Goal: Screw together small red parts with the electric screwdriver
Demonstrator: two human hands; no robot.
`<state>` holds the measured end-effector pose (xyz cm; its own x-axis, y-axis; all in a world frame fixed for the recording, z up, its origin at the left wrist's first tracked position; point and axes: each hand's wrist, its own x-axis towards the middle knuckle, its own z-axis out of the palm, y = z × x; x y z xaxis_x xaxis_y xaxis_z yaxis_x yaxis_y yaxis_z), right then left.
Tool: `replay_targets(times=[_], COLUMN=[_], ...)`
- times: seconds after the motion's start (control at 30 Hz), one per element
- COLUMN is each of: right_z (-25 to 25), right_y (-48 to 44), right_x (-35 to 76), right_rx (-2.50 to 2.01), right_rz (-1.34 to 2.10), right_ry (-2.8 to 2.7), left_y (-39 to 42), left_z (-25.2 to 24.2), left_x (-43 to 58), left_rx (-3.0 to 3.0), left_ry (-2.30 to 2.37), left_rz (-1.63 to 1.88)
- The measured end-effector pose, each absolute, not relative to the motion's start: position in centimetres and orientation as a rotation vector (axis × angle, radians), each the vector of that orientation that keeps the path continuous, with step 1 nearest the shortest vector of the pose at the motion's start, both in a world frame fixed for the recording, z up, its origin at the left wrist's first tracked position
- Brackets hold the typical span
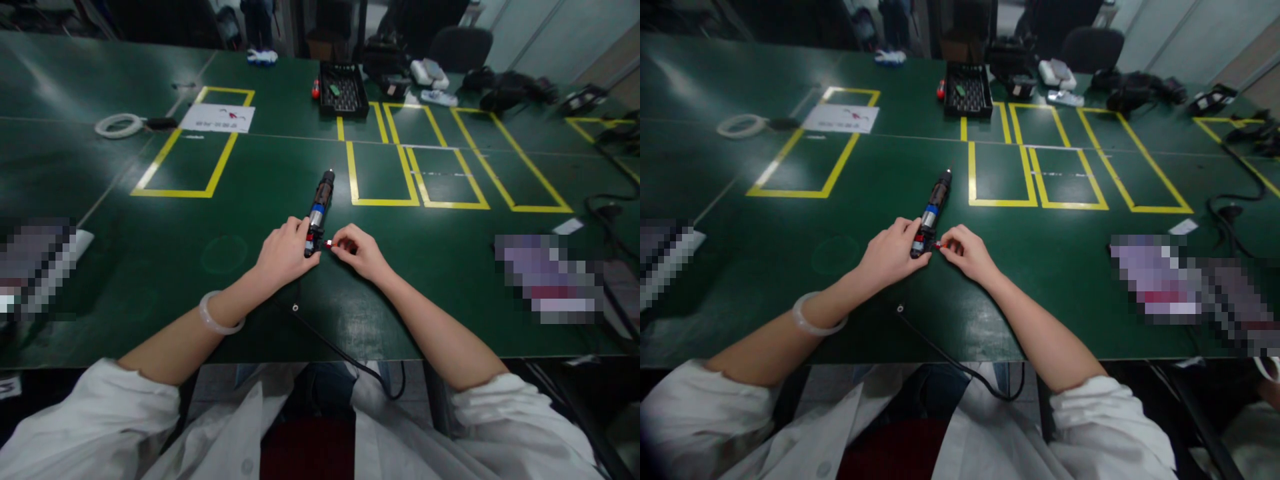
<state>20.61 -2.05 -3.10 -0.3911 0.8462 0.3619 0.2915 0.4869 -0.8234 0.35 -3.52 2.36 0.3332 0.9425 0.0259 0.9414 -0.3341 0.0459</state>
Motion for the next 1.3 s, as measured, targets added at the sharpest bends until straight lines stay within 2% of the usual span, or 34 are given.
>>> replay_targets(times=[0.27,0.7,0.93,1.3], right_z=[-3.1,-2.2,-2.5,-2.6], right_y=[-2.2,-2.9,-2.8,-2.5], right_x=[20.6,20.4,20.4,20.7], right_rx=[-0.918,-0.989,-1.003,-0.971], right_rz=[0.761,0.714,0.893,0.896], right_ry=[-2.075,-2.063,-1.952,-1.996], left_y=[-4.3,-4.5,-4.1,-0.9], left_z=[1.8,1.6,1.6,2.1], left_x=[1.0,1.6,1.8,-5.0], left_rx=[2.611,2.626,2.613,2.509], left_ry=[1.66,1.735,1.807,1.957], left_rz=[0.143,0.146,0.101,0.003])
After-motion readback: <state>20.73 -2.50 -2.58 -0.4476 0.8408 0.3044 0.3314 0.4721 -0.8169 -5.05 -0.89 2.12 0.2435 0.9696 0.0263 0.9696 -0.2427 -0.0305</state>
